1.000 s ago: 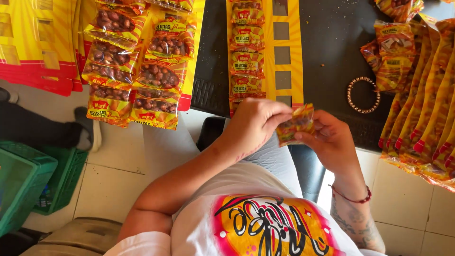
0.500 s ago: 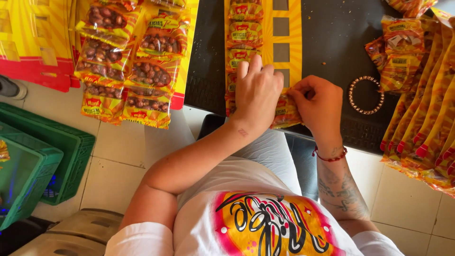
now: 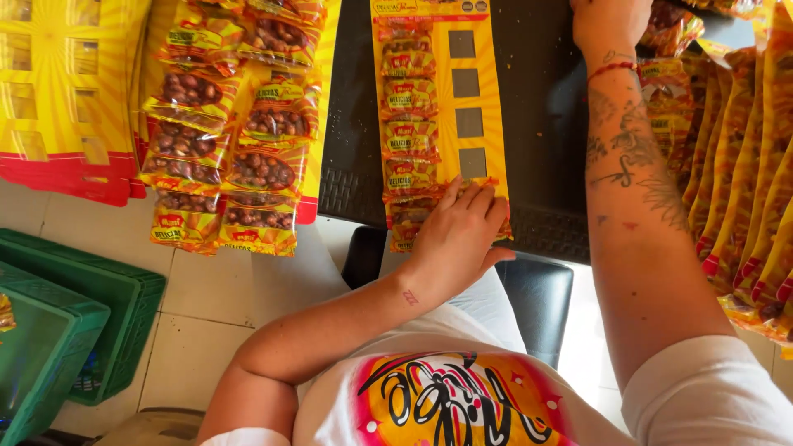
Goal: The person places small individual bags of snacks into the slots of a larger display card, repeating this for several cards and then stacking the completed display cards on a table.
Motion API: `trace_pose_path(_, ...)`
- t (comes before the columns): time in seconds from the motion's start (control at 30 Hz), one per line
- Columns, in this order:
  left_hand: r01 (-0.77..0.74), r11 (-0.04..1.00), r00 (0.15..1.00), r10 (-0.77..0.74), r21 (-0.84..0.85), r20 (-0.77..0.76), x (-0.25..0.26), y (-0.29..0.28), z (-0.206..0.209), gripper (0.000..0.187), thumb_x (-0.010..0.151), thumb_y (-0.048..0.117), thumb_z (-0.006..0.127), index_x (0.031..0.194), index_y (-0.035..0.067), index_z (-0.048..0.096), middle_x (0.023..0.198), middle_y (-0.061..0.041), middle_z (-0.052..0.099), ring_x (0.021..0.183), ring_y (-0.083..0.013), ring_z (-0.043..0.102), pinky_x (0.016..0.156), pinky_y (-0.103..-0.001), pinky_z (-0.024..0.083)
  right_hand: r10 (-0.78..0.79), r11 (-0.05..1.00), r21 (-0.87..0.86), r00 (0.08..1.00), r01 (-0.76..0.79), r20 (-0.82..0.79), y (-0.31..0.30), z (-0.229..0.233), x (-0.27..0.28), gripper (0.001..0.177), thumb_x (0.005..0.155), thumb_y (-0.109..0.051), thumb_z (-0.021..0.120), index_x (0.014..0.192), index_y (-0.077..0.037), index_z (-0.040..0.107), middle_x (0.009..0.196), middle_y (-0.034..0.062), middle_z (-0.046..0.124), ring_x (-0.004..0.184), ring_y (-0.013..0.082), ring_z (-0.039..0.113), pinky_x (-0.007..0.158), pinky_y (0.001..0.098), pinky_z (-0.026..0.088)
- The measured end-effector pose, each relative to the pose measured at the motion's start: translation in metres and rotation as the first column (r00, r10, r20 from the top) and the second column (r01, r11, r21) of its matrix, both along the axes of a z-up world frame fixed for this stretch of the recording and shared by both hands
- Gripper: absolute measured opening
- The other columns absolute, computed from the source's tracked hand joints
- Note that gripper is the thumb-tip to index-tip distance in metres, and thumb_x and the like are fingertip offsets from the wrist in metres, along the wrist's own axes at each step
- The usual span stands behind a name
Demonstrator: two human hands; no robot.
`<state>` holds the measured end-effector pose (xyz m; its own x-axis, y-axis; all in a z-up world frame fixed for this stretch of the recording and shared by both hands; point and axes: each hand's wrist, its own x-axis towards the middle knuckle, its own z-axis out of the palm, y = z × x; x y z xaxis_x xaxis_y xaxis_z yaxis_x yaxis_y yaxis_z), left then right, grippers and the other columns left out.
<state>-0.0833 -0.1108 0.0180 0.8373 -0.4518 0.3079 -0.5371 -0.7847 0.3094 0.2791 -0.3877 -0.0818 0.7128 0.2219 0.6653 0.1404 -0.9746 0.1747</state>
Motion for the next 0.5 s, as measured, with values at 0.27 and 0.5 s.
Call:
trace_pose_path(0.27,0.064,0.895,0.996,-0.087,-0.442,-0.032,0.012,0.027,0.021,0.047,0.093,0.033,0.073,0.128,0.003,0.064,0.141,-0.020,0.061,0.132,-0.0408,0.059,0.122,-0.055,0.036,-0.007,0.977,0.213,0.994,0.030,-0.105,0.039,0.045,-0.056,0.028,0.069,-0.017,0.092,0.084,-0.014,0.070,0.081,0.0053,0.070,0.070,0.0323,0.070,0.054,0.0472,0.056)
trace_pose_path(0.5,-0.485,0.436,0.636,-0.419,-0.758,-0.648,0.043,0.052,0.057,0.091,0.078,0.056,0.061,0.148,0.000,0.046,0.133,-0.020,0.069,0.119,-0.0250,0.071,0.101,-0.033,0.057,0.452,0.730,0.510,0.881,-0.455,0.140,0.125,0.145,-0.269,0.022,0.086,0.016,0.080,0.095,0.000,0.067,0.089,0.0105,0.073,0.067,0.0209,0.060,0.061,0.0364,0.044)
